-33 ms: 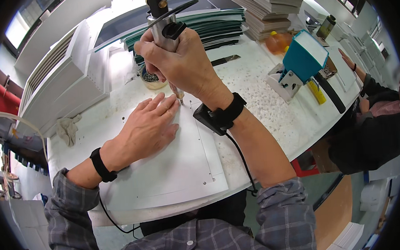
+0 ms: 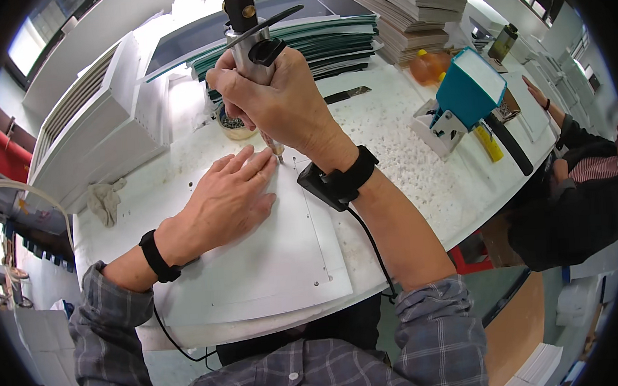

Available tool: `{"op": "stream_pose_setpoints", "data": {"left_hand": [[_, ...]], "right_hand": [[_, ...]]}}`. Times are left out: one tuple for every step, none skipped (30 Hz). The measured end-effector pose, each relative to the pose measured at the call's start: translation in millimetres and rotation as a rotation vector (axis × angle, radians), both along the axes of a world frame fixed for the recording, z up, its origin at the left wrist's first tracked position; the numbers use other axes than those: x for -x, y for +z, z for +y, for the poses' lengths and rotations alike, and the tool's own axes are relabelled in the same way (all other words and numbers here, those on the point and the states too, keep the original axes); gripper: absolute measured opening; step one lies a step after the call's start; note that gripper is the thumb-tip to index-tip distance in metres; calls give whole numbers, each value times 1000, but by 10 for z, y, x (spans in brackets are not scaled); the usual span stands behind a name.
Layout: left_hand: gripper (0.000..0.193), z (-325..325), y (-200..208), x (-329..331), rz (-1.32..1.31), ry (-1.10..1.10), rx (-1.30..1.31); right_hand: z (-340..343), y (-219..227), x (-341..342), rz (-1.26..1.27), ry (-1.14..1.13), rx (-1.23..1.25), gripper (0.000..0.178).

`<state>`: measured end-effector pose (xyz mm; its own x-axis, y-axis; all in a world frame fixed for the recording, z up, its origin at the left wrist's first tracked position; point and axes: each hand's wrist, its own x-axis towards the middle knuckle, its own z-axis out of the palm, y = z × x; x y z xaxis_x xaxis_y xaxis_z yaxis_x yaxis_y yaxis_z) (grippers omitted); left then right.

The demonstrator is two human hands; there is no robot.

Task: The person uses a pneumatic screwdriver to fasten screws into a white rectangular frame on a workbench. They then move to a cardboard surface to assemble a window unit, placing a glass pane into the frame and covering it with a white panel. The person also handles a black panel and a container of white foam, applying the foam to the black panel.

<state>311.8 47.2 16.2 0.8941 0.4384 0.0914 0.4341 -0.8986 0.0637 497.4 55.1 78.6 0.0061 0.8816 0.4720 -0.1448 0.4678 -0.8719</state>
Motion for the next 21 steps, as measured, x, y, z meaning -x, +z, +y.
{"op": "stream_pose_setpoints", "data": {"left_hand": [[57,-1,2,2,0,1,14],[57,2,0,3,-3,3,23],[56,6,6,14,-8,7,29],[56,13,9,26,-13,12,35],[54,40,0,43,-38,1,34],[51,68,0,87,-55,-5,34],[49,79,20,137,-71,-9,34],[46,70,65,205,-87,19,51],[43,38,180,255,-97,42,71],[40,24,270,306,-108,66,88],[32,-46,299,434,-153,79,53],[31,-128,323,537,-140,110,63],[31,-237,353,646,-123,144,73],[30,-332,354,742,-106,176,84],[30,-457,340,873,-116,185,73],[29,-510,278,917,-134,197,82],[28,-550,216,950,-152,208,91],[28,-589,183,974,-169,223,97],[24,-622,167,990,-180,223,95],[23,-648,154,992,-184,216,73],[21,-667,119,981,-191,209,56]], "right_hand": [[-1,-8,16,0,-3,1,19],[-2,-20,23,-1,-5,1,19],[-5,-23,35,-30,-8,-21,20],[-6,-20,60,-46,-18,-31,20],[-2,-11,94,-61,-27,-43,20],[-3,-9,147,-69,-31,-52,20],[-7,11,160,-93,-52,-49,21],[-8,38,139,-117,-71,-46,22],[-18,36,113,-136,-95,-39,23],[-13,25,104,-93,-111,-79,27],[-63,18,85,-106,-146,-104,30],[-141,24,47,-127,-187,-128,34],[-206,26,30,-140,-228,-132,36],[-221,7,-4,-122,-207,-138,36],[-234,-2,7,-92,-169,-149,37],[-245,-20,-36,-77,-152,-156,37],[-242,-23,-93,-100,-129,-143,39],[-238,-26,-134,-96,-100,-141,39],[-235,-33,-169,-91,-70,-140,39],[-238,-30,-183,-87,-41,-139,40],[-251,-30,-180,-85,-49,-147,38]]}}
